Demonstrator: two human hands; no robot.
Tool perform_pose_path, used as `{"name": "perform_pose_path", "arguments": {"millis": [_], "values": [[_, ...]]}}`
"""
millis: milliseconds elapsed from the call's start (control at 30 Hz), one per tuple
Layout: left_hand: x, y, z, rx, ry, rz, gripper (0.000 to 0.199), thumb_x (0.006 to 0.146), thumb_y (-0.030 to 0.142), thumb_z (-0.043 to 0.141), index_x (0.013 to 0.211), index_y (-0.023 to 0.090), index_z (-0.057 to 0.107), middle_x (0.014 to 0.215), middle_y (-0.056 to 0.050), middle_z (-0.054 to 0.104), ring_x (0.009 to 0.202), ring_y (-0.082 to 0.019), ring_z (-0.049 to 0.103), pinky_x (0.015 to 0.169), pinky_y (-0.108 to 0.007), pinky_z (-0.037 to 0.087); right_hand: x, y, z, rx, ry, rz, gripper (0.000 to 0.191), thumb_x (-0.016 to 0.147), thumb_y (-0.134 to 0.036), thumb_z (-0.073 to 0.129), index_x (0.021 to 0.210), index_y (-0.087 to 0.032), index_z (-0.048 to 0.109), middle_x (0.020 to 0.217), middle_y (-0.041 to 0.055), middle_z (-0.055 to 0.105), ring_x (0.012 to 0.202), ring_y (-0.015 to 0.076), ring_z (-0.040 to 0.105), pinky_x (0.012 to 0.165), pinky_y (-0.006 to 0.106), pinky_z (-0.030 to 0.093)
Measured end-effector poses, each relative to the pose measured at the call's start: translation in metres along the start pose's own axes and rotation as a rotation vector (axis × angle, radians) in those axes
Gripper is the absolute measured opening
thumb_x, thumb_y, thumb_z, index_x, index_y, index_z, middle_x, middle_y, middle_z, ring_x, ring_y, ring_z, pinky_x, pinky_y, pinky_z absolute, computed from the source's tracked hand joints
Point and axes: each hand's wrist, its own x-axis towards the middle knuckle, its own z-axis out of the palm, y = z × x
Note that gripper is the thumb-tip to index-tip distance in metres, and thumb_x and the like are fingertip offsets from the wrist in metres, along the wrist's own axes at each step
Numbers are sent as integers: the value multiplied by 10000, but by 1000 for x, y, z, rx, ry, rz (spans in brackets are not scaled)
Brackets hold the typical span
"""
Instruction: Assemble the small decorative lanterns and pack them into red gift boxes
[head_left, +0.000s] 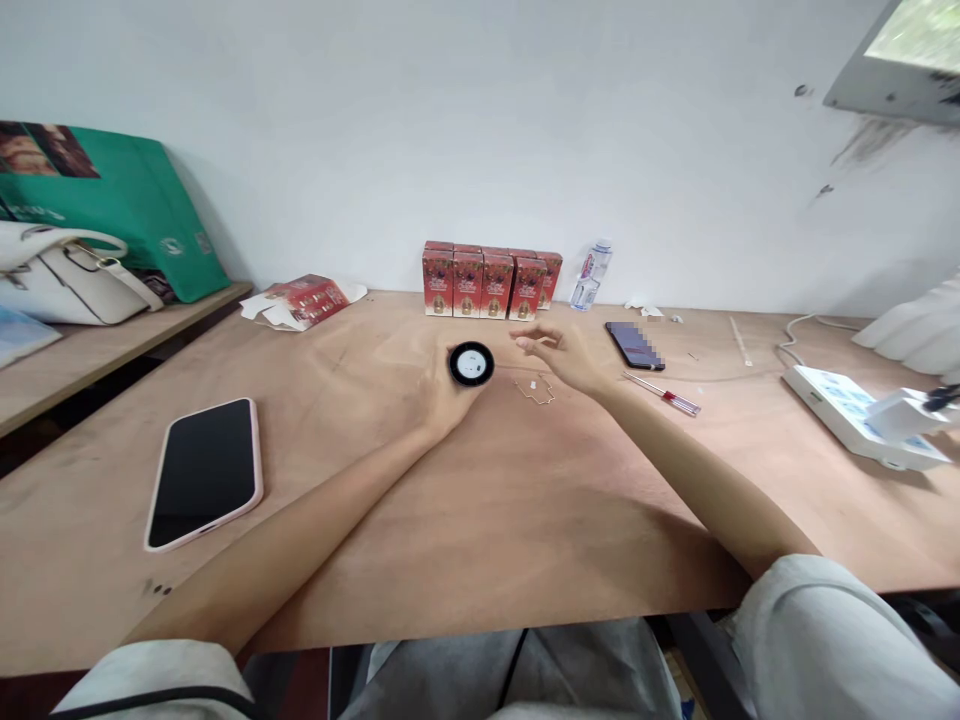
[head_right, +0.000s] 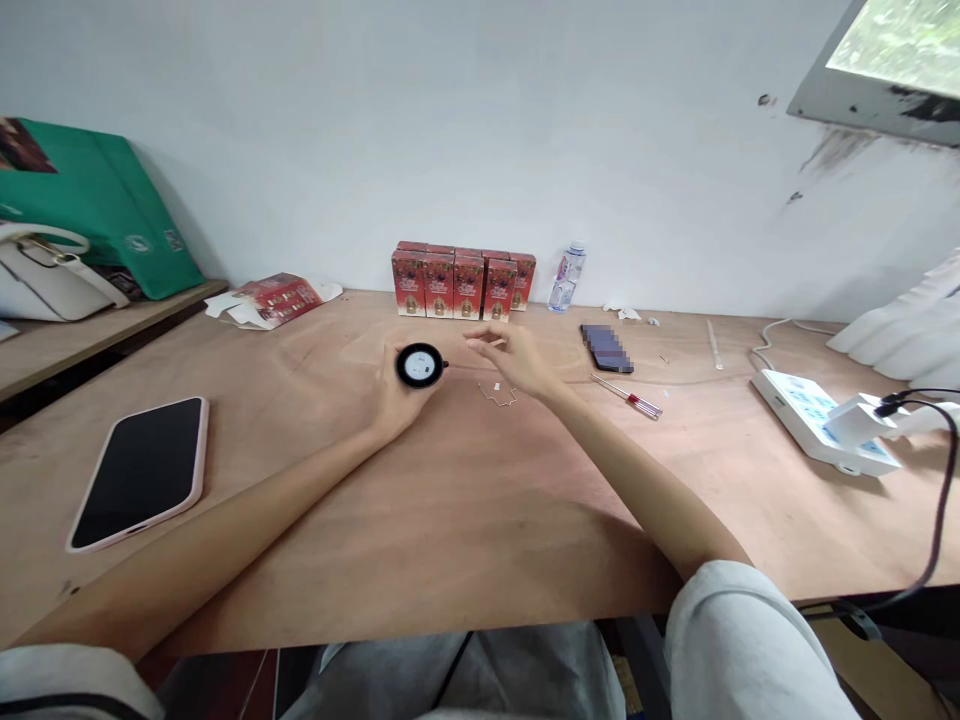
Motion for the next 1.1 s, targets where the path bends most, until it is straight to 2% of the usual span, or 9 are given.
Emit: {"name": "perform_pose_path", "arguments": {"millis": [67,167,300,400,500,567,800,1000,1100], "values": [[1,0,2,-39,28,-59,509,684,456,767,1011,221,456,915,-32,631,844,-211,646,722,-350,512,3,7,-15,-286,-71,43,154,838,-249,606,864,-193,746,933,66,746,806,185,669,767,330,511],[2,0,2,-95,104,-75,536,705,471,745,1044,225,411,956,-40,609,880,-200,644,771,-358,522,4,20,-24,-637,-310,83,201,801,-98,582,859,-177,757,916,75,747,812,193,668,745,294,484],[5,-4,1,-168,168,-19,515,780,496,664,1106,212,383,1073,-75,573,1018,-192,618,902,-356,497,4,30,-16,-914,-547,80,245,826,-109,555,956,-171,752,1016,100,733,918,213,671,743,265,463],[8,-9,3,-270,171,-102,469,810,572,596,1061,213,428,1019,-57,590,944,-175,629,869,-343,511,3,28,-8,-1039,-628,34,257,854,-134,525,988,-152,743,1057,132,719,968,243,666,744,278,457],[11,-14,5,-328,167,-233,478,795,637,570,982,210,464,908,-39,596,833,-167,628,787,-332,529,2,24,-4,-1071,-654,16,269,854,-119,495,968,-109,739,1074,165,706,976,267,666,738,295,458],[12,-14,6,-346,155,-251,512,762,644,603,990,205,474,929,-51,603,853,-175,631,785,-330,532,2,23,-4,-1083,-665,6,266,856,-115,487,942,-96,738,1075,175,702,965,265,670,746,298,462],[8,-5,3,-292,103,-32,528,760,525,677,1122,212,453,1086,-76,603,1016,-190,628,901,-332,510,0,21,-2,-1107,-676,-16,268,882,-132,476,910,-95,740,1059,186,706,945,256,684,776,306,480],[7,-6,2,-191,99,56,532,798,510,650,1181,219,420,1139,-89,580,1073,-204,614,941,-355,495,-2,17,8,-1141,-641,-3,305,849,-66,446,953,-57,732,1025,209,713,957,298,687,750,322,476],[6,-4,2,-167,89,85,550,798,505,658,1201,217,419,1146,-92,583,1081,-210,614,945,-367,495,-1,16,8,-1145,-608,-2,300,860,-107,446,942,-55,730,1035,212,710,933,298,688,720,321,469]]}}
